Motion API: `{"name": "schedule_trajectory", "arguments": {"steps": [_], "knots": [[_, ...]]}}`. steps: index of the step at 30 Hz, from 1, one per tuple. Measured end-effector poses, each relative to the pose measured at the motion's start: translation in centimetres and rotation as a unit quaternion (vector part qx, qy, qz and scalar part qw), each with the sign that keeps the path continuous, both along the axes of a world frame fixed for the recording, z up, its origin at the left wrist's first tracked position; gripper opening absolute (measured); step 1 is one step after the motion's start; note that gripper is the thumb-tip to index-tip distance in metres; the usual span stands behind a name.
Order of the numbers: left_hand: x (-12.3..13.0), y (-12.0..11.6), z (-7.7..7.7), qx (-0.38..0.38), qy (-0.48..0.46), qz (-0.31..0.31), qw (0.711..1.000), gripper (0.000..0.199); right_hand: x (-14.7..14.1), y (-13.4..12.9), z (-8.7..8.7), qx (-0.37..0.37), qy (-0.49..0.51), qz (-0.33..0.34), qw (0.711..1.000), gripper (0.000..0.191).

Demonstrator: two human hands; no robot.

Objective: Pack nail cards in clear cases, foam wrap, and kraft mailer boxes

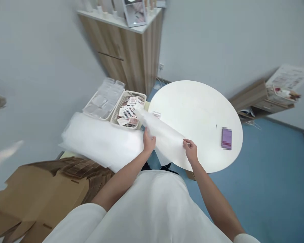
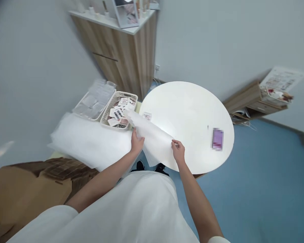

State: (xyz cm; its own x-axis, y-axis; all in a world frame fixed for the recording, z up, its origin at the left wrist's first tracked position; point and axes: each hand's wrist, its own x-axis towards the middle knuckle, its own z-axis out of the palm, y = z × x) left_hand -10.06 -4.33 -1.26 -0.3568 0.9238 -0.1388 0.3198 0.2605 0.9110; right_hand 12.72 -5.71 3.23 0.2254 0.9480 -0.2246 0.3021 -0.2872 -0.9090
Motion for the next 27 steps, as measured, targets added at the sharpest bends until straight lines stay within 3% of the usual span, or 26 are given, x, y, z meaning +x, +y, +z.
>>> {"name": "schedule_trajectory", "arguments": {"steps": [5,11,15,19,21,24,27], "knots": [[6.1,3.7,1.1,0.031,0.045,-0.102,0.993,0.082,6.3,-3.1,-2.9,-0.044,-0.07,-0.014,0.997,0.036],[11.7,5.7,0.0,-0.006,0.064,-0.178,0.982,0.089,10.2,-5.5,-5.3,-0.089,-0.184,0.054,0.977,0.039],[13.3,6.7,-1.0,-0.01,0.081,-0.193,0.978,0.088,11.4,-6.3,-5.8,-0.085,-0.253,0.11,0.957,0.041],[13.7,7.3,-1.4,0.004,0.129,-0.2,0.971,0.084,11.7,-5.9,-5.2,0.003,-0.325,0.122,0.938,0.053],[13.6,6.8,-1.3,0.021,0.189,-0.188,0.964,0.081,11.6,-5.0,-4.9,0.035,-0.354,0.159,0.921,0.058],[13.3,4.7,-1.0,0.047,0.316,-0.228,0.92,0.073,11.2,-3.5,-5.0,0.051,-0.394,0.242,0.885,0.059],[12.9,2.2,-0.9,0.041,0.405,-0.391,0.825,0.064,11.0,-2.5,-5.8,0.026,-0.43,0.27,0.861,0.063]]}}
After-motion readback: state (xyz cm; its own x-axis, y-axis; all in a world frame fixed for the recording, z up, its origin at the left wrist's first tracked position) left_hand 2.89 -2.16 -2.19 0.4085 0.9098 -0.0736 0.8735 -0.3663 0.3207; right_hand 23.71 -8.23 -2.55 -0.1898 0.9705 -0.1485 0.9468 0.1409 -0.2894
